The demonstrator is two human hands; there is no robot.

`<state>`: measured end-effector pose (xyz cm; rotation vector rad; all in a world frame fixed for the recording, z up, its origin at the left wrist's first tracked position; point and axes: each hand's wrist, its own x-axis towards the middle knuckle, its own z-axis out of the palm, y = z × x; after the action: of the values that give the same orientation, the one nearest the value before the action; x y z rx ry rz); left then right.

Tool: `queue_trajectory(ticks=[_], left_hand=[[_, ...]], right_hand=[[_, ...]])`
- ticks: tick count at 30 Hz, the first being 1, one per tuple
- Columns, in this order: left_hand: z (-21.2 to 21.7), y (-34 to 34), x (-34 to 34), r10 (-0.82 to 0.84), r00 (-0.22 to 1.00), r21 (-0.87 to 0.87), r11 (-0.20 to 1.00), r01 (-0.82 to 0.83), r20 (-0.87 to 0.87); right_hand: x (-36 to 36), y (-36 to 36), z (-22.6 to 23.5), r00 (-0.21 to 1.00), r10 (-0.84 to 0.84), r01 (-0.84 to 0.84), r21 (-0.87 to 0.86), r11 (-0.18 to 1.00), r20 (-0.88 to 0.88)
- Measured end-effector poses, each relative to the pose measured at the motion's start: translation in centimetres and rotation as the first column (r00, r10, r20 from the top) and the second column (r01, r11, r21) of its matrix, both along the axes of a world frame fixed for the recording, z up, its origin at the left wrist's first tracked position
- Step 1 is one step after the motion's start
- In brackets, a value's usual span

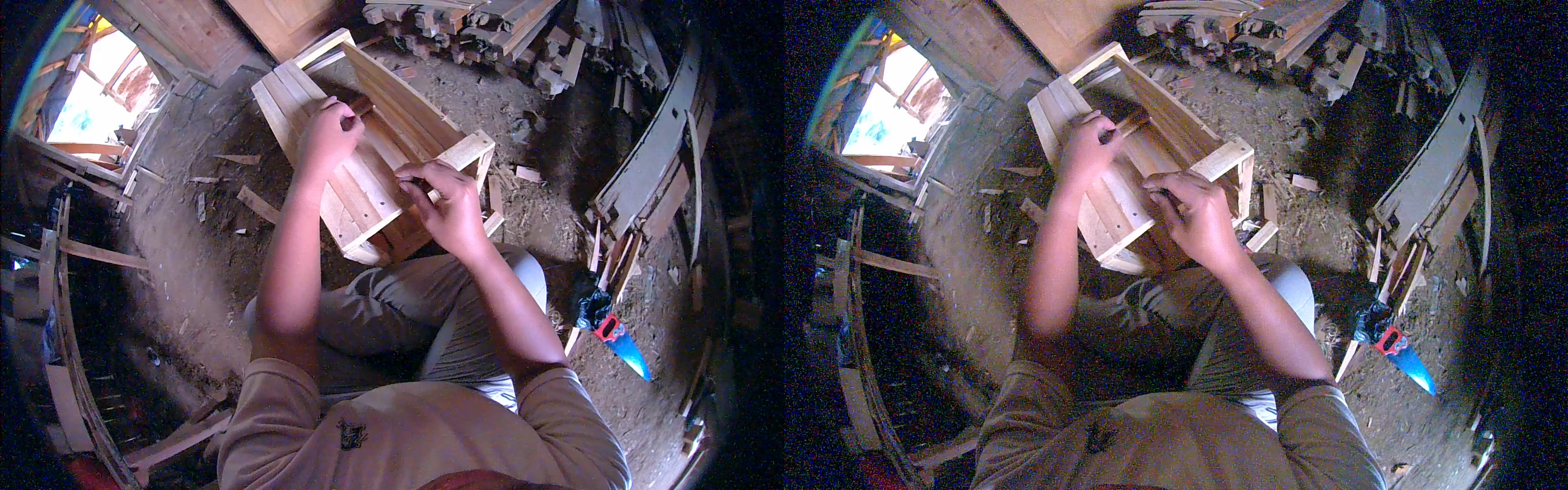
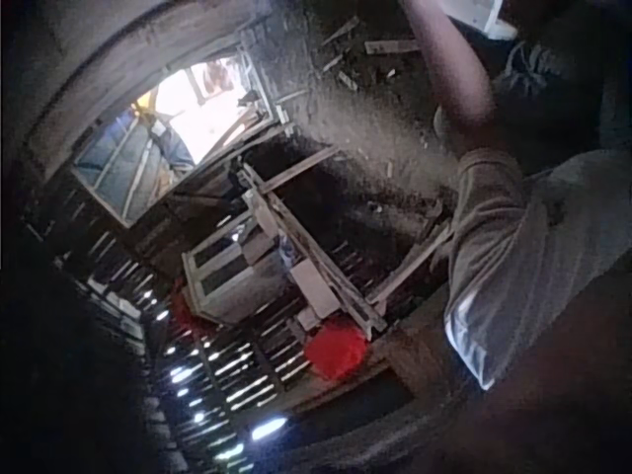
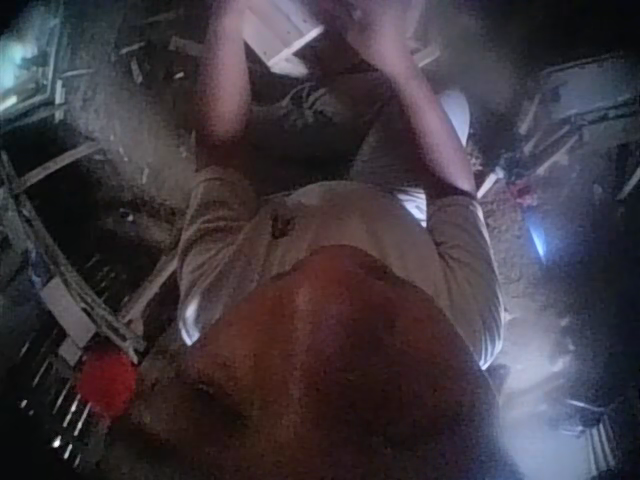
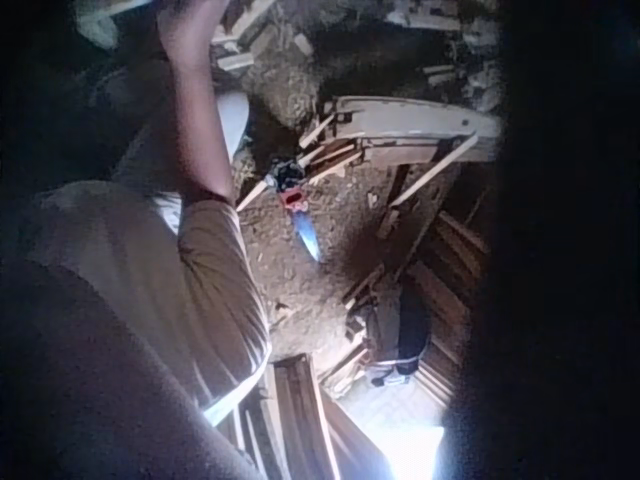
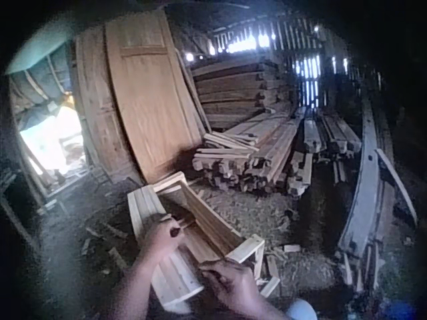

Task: The person is assembling a small wooden frame by hand. They place nails into pre-drilled holes and hammer them in using a hammer. The person adjusts the frame and continues nailing the joints together.

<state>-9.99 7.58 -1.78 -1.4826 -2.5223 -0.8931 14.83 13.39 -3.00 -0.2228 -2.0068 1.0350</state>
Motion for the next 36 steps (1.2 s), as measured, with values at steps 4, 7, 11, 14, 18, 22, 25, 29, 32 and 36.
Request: queue_trajectory(ticks=[4, 7, 11, 14, 18, 22, 25, 29, 32, 36], left_hand=[[0.1, 0.0, 0.1, 0.005, 1.000, -0.011, 1.000, -0.005, 0.019], [-1.4, -0.9, -1.3, -0.025, 0.986, 0.095, 0.995, 0.041, -0.166], [-0.5, -0.1, -0.5, -0.018, 0.998, 0.000, 1.000, 0.018, -0.061], [-0.3, 0.1, -1.5, -0.124, 0.973, 0.007, 0.992, 0.128, -0.193], [-2.4, 0.4, -3.1, -0.210, 0.957, 0.046, 0.974, 0.223, -0.200], [-1.6, -0.5, -6.5, -0.203, 0.972, -0.096, 0.977, 0.192, -0.117], [-0.8, -0.2, -7.1, -0.275, 0.956, -0.111, 0.958, 0.264, -0.103], [2.4, -1.6, 1.3, -0.558, 0.815, 0.170, 0.828, 0.534, 0.156], [3.2, -4.7, 5.7, -0.692, 0.646, 0.191, 0.716, 0.671, 0.324], [1.0, -5.7, 5.8, -0.547, 0.719, 0.078, 0.815, 0.574, 0.428]], right_hand=[[-0.2, -0.2, -0.4, 1.000, -0.003, 0.002, -0.026, 1.000, -0.024], [-0.4, -0.9, -0.2, 1.000, 0.001, -0.001, -0.001, 1.000, -0.030], [-0.2, -0.6, -0.2, 0.998, -0.031, 0.033, 0.036, 0.999, -0.052], [0.0, -0.2, -0.7, 1.000, -0.015, 0.016, 0.093, 0.996, -0.009], [0.2, 0.4, -1.7, 0.997, 0.032, -0.027, 0.063, 0.998, -0.077], [-0.5, -0.3, -1.2, 0.985, 0.047, -0.026, 0.131, 0.991, -0.168], [-0.9, 0.2, -2.3, 0.969, 0.019, 0.039, 0.228, 0.973, -0.248], [0.5, 0.8, -2.1, 0.979, -0.026, 0.073, 0.227, 0.971, -0.202], [-1.0, -0.2, -2.3, 0.970, 0.002, 0.048, 0.201, 0.978, -0.242], [-0.9, -0.2, -2.4, 0.954, -0.006, 0.060, 0.171, 0.984, -0.299]])
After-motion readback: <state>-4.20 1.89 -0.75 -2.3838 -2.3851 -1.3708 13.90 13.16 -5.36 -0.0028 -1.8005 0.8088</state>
